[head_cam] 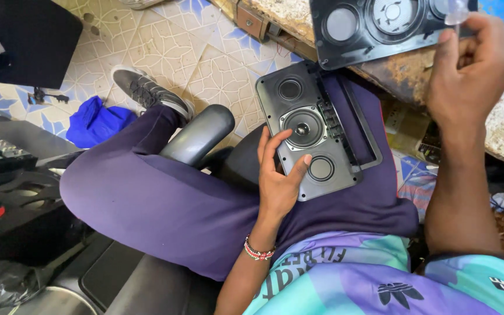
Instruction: Using a screwdriver to remove screws and open the plastic casing of a portable speaker for repair.
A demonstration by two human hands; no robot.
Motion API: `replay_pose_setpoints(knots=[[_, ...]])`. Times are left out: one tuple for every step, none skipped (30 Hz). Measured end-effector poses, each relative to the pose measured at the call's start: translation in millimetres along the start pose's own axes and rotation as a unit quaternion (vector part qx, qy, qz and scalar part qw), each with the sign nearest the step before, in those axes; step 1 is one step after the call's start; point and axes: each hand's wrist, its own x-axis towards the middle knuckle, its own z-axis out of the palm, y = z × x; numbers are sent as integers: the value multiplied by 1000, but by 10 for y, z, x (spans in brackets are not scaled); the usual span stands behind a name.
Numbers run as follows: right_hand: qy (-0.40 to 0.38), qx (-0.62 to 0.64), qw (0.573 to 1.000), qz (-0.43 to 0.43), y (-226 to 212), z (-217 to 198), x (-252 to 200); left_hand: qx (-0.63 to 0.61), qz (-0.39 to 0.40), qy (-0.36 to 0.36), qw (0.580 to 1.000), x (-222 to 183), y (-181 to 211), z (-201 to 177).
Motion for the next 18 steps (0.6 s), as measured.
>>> replay_pose_setpoints(knots=[[15,-12,1000,21,98,-52,-91,8,-1,0,1000,-3,12,-2],[31,-24,998,41,195,-113,-177,16,0,-1,1000,-1,27,-1],[34,-30,998,45,255,-154,-234,15,0,-8,1000,-7,25,0],[33,-28,997,65,317,-189,-287,25,4,-7,1000,-11,24,3],[33,-26,995,86,378,-226,-342,36,9,-7,999,-17,23,6],[35,-29,995,90,335,-252,-333,37,8,-12,999,-18,27,8],[30,-24,995,89,290,-278,-324,38,20,-17,999,-22,31,7],[26,-18,996,85,244,-304,-305,38,32,-20,999,-30,40,8],[27,-20,996,88,270,-314,-305,39,31,-23,998,-26,60,1],[41,-51,995,71,299,-309,-300,35,38,-38,998,-26,72,-7],[54,-82,994,53,322,-301,-295,32,45,-53,997,-27,84,-21],[53,-80,994,53,321,-313,-282,32,44,-51,997,-29,102,-23],[43,-106,993,39,315,-323,-268,34,38,-63,997,-31,122,-30],[32,-131,991,24,308,-316,-251,37,32,-73,996,-32,141,-44],[30,-127,991,23,347,-308,-259,38,31,-69,996,-35,130,-48],[26,-129,991,10,384,-299,-266,32,35,-78,996,-37,119,-54],[21,-131,991,-2,421,-290,-273,26,40,-86,995,-39,109,-60],[21,-127,992,-3,411,-300,-272,27,40,-82,995,-36,93,-58]])
